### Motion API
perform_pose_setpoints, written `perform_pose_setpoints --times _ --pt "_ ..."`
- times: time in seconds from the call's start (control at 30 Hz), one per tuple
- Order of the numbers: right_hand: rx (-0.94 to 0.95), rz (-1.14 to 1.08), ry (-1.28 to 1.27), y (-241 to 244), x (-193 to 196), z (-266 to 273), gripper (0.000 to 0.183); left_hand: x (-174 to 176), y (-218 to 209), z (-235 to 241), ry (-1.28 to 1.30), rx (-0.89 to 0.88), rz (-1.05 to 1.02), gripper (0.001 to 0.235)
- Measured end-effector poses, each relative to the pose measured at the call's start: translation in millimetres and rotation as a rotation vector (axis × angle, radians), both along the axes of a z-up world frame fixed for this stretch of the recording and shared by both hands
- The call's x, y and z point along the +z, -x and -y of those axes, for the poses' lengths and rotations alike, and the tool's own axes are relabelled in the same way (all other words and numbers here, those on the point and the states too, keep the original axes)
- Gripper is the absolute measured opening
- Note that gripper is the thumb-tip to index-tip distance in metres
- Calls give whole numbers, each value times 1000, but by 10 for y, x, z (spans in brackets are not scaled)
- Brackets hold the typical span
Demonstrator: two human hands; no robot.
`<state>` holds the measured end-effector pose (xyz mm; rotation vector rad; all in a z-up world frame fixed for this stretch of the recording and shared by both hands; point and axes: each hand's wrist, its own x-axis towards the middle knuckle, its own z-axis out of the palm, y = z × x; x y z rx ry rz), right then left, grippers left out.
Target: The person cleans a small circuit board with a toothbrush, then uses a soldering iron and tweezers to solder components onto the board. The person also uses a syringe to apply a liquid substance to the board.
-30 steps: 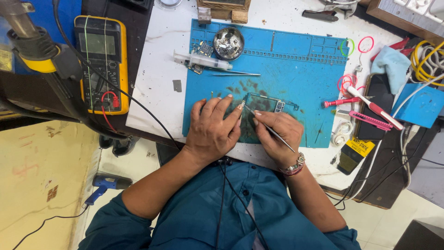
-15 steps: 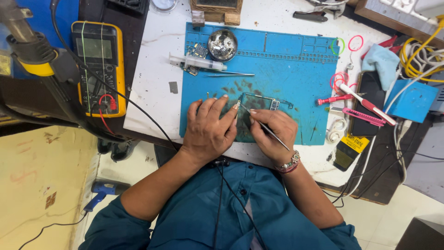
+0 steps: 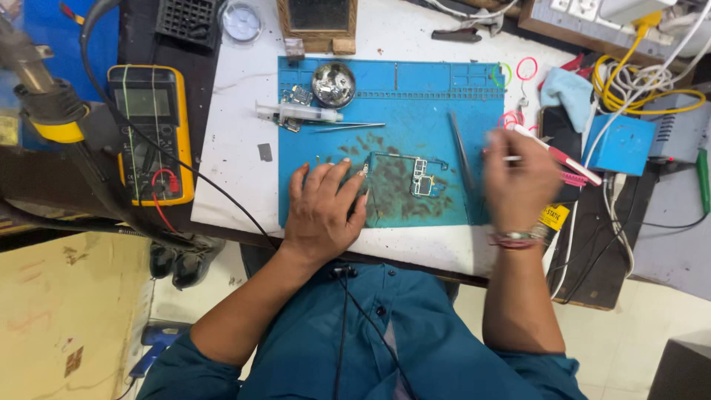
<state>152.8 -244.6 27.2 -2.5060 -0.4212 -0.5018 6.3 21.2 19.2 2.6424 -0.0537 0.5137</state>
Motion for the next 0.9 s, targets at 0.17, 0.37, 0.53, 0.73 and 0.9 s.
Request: perform_pose_setpoints --times 0.17,0.37,0.53,0.73,0.9 --pt "13 144 471 -197 -3 744 23 -30 53 -28 76 -14 -6 39" --pt "52 175 361 -232 20 830 11 8 -132 -186 97 -99 -35 45" --pt "135 208 24 154 176 366 9 25 -257 -280 129 -169 -38 35" --pt "328 -585 -105 907 296 -609 30 -10 -225 -271 100 -181 15 35" --pt "429 -555 -34 1012 342 -794 35 -13 -188 -256 63 -210 50 38"
